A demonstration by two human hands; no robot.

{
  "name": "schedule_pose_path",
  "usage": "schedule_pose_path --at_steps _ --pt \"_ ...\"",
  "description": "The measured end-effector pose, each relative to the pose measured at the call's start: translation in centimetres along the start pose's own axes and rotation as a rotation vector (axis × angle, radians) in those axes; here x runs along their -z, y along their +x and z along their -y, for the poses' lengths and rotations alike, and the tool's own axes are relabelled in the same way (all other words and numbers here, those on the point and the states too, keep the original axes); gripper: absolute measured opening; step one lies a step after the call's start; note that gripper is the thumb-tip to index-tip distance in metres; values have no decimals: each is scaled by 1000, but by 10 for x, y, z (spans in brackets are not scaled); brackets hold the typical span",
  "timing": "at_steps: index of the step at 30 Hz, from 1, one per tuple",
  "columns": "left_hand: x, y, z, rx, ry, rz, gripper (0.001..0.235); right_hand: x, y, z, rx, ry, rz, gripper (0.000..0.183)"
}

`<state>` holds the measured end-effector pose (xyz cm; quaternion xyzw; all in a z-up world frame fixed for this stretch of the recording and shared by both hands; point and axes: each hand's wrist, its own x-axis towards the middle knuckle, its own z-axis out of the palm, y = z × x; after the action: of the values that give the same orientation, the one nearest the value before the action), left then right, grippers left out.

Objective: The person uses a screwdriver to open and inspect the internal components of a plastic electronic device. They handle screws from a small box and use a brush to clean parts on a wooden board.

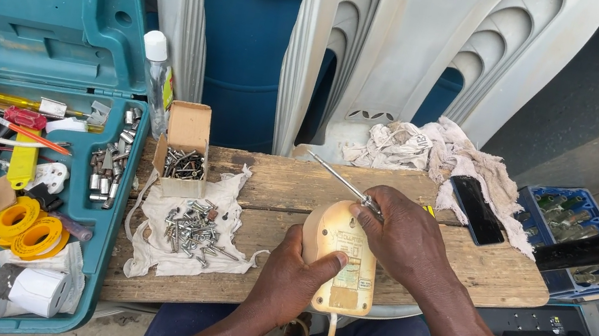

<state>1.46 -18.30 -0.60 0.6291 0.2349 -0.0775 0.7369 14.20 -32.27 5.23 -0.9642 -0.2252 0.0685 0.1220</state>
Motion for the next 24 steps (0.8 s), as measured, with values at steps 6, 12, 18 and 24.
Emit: schedule_pose_path --at_steps 6,12,18,24 --pt "-2 -8 -17 -24 101 45 93 23 -21 -19 -191 418 100 63" --pt "-9 19 -2 -127 514 -17 99 19 -35 -45 -278 455 67 68" --pt "-18 42 29 -409 708 -159 83 24 -53 -72 -245 458 127 42" --pt "-35 45 -11 -575 806 2 71 61 -77 -54 -211 477 -13 41"
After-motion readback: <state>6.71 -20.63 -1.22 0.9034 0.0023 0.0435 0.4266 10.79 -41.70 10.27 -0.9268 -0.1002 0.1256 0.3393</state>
